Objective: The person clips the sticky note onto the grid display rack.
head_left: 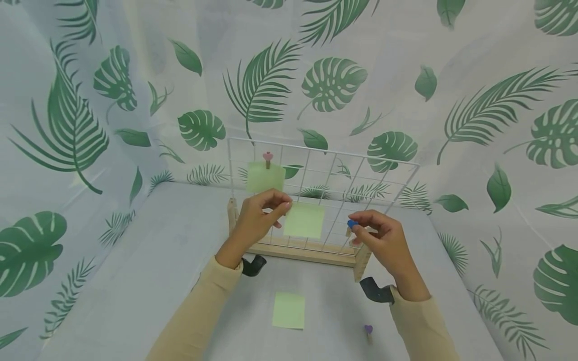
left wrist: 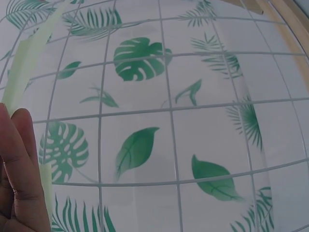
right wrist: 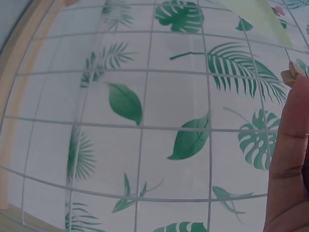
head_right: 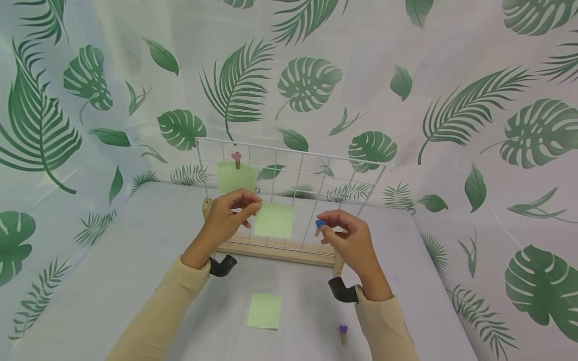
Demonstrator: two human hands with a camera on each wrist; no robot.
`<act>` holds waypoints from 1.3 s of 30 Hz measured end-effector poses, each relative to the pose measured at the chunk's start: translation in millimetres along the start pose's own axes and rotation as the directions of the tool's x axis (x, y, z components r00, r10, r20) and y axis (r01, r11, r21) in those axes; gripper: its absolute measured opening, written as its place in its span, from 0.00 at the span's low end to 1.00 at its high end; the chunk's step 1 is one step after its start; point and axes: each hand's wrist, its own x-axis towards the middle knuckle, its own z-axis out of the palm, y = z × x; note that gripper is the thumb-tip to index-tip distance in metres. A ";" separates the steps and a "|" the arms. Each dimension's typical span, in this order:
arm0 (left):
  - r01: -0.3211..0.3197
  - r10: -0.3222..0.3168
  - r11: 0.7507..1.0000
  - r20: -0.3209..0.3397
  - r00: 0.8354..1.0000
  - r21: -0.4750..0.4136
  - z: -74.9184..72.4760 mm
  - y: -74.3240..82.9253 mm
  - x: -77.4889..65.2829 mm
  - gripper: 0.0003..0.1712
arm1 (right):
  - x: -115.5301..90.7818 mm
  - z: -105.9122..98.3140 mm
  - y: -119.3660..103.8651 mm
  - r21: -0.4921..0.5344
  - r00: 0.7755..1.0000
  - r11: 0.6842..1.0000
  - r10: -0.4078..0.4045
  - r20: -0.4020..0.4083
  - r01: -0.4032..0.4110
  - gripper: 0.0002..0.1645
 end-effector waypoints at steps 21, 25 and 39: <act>-0.020 0.020 1.000 -0.008 1.000 -0.011 -2.5 2.9 9.7 0.07 | 12.8 -2.6 -8.2 -0.065 0.998 0.998 -0.007 0.057 0.011 0.09; -0.028 0.028 1.000 -0.004 1.000 -0.013 -2.7 3.3 11.1 0.07 | 15.8 -2.9 -9.9 -0.077 0.998 0.997 -0.027 0.062 0.032 0.09; -0.030 0.030 0.999 -0.007 1.000 -0.012 -1.6 5.8 16.5 0.06 | 20.6 0.9 -16.8 -0.146 0.997 0.987 -0.053 0.057 0.061 0.10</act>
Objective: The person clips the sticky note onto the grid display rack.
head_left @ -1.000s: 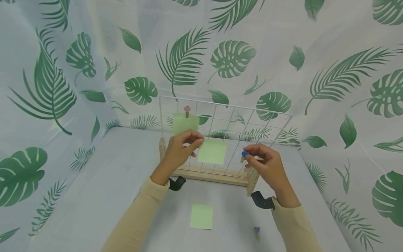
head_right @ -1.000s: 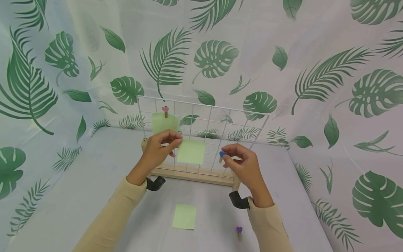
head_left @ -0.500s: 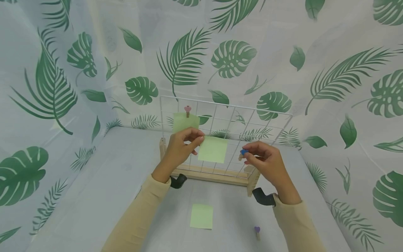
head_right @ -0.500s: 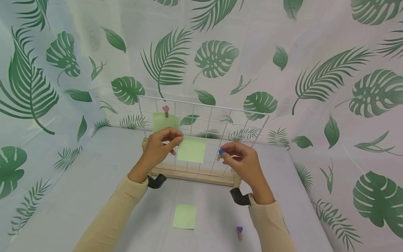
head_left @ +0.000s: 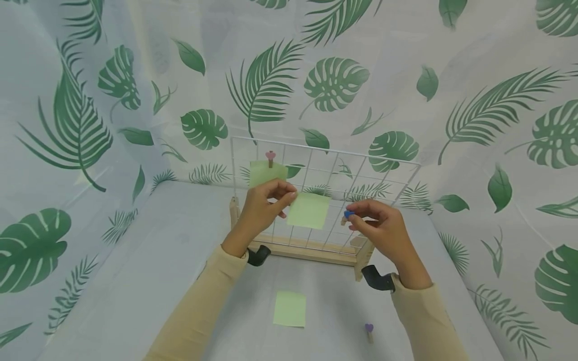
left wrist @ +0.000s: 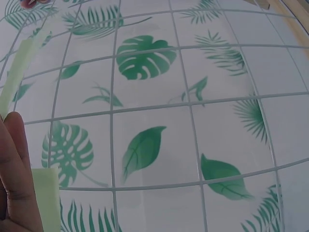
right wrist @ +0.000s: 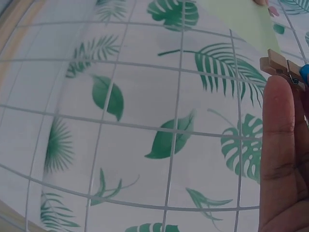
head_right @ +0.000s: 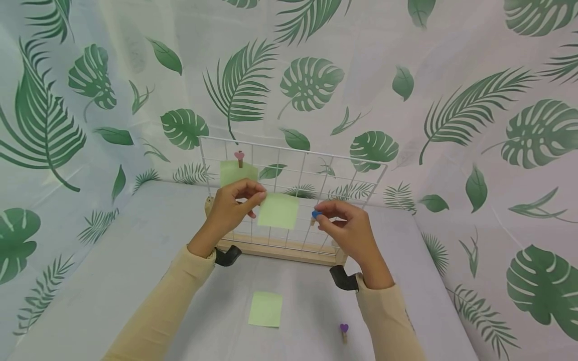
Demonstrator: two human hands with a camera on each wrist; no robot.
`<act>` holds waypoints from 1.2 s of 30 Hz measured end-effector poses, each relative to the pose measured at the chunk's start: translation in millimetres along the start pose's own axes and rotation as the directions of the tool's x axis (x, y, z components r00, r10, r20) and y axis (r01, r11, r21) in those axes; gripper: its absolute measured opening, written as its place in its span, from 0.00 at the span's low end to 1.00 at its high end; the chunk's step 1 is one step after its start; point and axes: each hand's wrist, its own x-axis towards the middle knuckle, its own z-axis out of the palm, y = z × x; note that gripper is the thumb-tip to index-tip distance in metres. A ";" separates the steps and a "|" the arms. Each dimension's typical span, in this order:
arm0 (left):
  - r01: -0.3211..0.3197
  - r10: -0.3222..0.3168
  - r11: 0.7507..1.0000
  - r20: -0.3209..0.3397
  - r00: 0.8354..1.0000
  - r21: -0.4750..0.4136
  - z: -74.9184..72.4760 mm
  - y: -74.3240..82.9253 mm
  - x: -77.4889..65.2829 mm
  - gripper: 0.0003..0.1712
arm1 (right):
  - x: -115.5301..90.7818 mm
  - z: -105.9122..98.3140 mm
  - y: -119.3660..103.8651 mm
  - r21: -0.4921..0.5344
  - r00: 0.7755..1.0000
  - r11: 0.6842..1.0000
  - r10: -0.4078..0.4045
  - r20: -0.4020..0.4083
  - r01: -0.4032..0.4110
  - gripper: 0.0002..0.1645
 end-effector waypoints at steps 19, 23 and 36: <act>-0.009 0.010 1.000 -0.040 0.999 0.021 2.8 1.4 6.2 0.06 | 15.4 1.6 -6.5 -0.092 0.999 0.995 0.025 0.025 -0.022 0.07; -0.013 0.014 1.000 -0.046 0.999 0.015 3.0 2.1 7.5 0.06 | 19.1 0.4 -9.0 -0.089 0.999 0.996 0.030 0.028 -0.028 0.06; -0.033 0.031 0.999 -0.067 0.997 -0.030 5.3 2.7 15.9 0.06 | 24.4 2.6 -12.9 -0.082 1.000 0.996 0.025 -0.001 -0.025 0.07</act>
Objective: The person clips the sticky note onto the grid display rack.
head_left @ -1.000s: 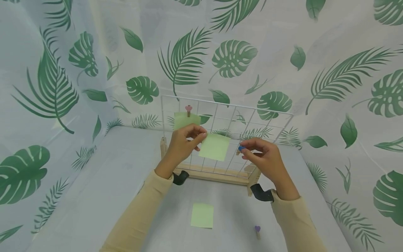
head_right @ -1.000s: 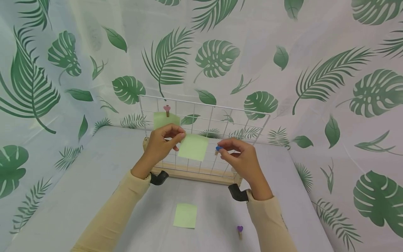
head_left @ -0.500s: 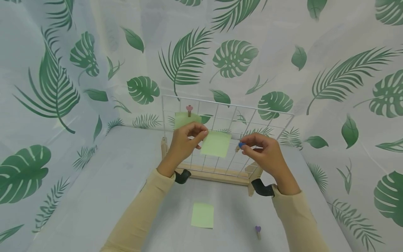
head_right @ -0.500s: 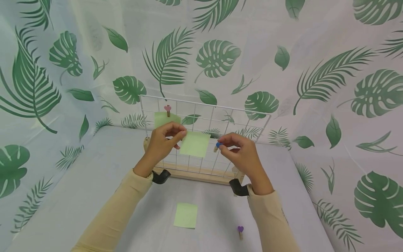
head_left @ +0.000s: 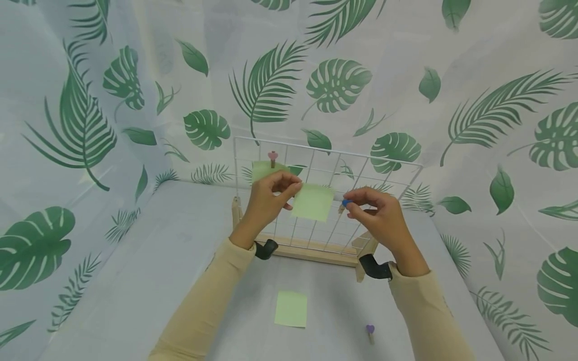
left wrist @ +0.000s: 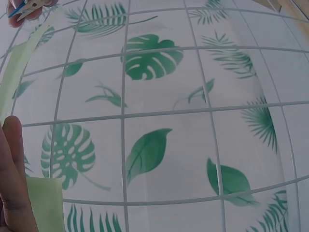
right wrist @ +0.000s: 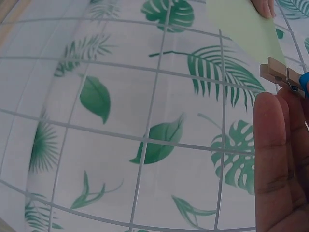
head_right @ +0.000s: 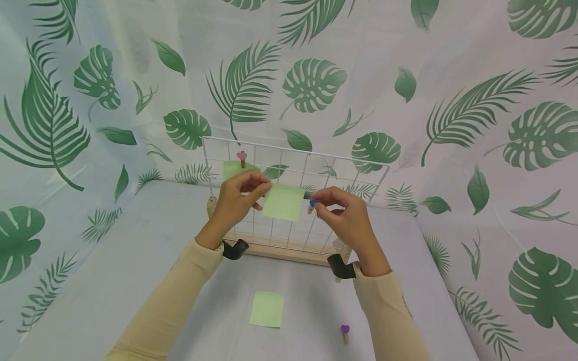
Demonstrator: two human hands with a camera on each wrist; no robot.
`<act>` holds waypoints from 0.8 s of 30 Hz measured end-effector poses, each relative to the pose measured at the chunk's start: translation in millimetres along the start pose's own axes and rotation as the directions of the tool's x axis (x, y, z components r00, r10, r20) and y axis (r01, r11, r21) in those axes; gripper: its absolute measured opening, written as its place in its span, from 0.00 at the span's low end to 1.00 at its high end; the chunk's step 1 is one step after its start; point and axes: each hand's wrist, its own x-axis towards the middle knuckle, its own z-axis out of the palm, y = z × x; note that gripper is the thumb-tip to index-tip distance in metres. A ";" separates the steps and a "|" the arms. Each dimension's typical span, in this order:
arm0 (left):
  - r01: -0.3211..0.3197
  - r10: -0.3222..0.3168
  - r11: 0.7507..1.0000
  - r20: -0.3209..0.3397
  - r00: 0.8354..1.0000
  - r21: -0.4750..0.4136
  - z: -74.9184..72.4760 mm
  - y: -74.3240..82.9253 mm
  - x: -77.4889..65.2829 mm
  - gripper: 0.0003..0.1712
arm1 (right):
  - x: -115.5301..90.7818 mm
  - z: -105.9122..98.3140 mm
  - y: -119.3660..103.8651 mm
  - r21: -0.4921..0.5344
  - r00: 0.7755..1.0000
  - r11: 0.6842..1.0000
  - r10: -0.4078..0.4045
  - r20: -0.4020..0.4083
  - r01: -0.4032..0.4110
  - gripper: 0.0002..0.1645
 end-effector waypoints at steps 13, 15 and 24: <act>-0.001 -0.001 0.999 -0.049 0.999 -0.041 3.0 0.9 5.4 0.07 | 7.6 1.2 -3.4 -0.055 1.000 0.998 -0.009 -0.005 0.009 0.07; -0.001 -0.001 0.999 -0.050 0.999 -0.048 3.2 1.2 6.3 0.07 | 9.3 1.2 -3.4 -0.065 1.000 0.998 -0.017 -0.008 0.017 0.07; 0.016 -0.020 0.996 -0.049 0.999 -0.084 6.1 3.1 7.7 0.08 | 17.0 2.0 -5.5 -0.053 1.000 0.999 0.004 0.011 -0.003 0.08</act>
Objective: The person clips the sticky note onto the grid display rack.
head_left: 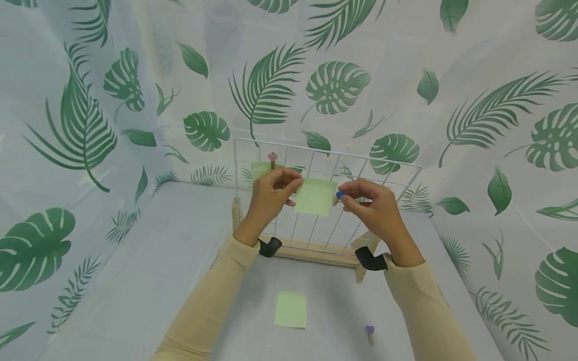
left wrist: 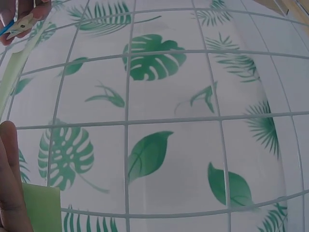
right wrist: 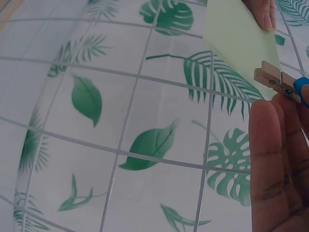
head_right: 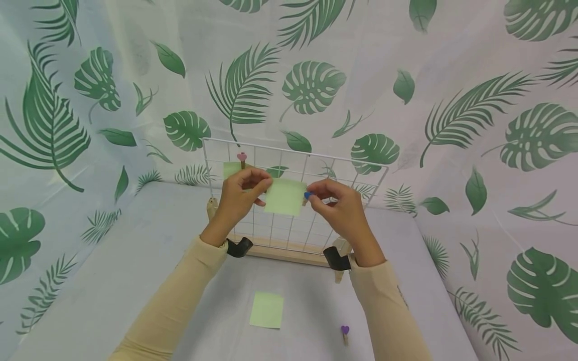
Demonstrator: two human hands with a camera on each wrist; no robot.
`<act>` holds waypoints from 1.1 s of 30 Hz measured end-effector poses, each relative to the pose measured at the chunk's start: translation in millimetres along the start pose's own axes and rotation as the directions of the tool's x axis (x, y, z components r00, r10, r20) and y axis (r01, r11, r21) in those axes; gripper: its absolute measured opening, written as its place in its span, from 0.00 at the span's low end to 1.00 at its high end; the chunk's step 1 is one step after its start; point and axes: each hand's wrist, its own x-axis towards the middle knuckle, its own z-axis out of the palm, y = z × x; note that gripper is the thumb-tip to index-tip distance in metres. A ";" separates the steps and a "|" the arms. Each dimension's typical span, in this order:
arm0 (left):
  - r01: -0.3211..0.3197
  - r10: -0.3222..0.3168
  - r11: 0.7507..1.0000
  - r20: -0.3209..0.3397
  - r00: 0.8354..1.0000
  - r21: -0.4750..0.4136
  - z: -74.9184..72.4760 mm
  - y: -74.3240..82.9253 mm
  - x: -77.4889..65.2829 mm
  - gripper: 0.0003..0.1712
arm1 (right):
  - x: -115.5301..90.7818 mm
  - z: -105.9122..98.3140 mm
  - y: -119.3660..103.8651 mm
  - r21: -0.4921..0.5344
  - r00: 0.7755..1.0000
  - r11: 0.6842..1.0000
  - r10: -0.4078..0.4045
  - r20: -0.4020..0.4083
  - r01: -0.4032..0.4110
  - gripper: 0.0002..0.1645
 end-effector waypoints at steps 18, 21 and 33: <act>-0.002 0.002 1.000 -0.024 1.000 -0.003 3.8 -0.7 4.8 0.08 | 15.2 2.9 -8.9 -0.065 0.999 0.997 0.037 -0.009 -0.037 0.07; 0.003 -0.003 1.000 -0.024 1.000 -0.009 4.9 -0.9 5.6 0.08 | 18.0 3.4 -10.7 -0.052 0.999 0.998 0.029 -0.022 -0.030 0.07; -0.002 0.002 1.000 -0.047 0.999 0.002 7.4 0.3 8.6 0.08 | 27.6 6.9 -16.9 -0.071 0.994 0.997 -0.028 -0.102 0.020 0.07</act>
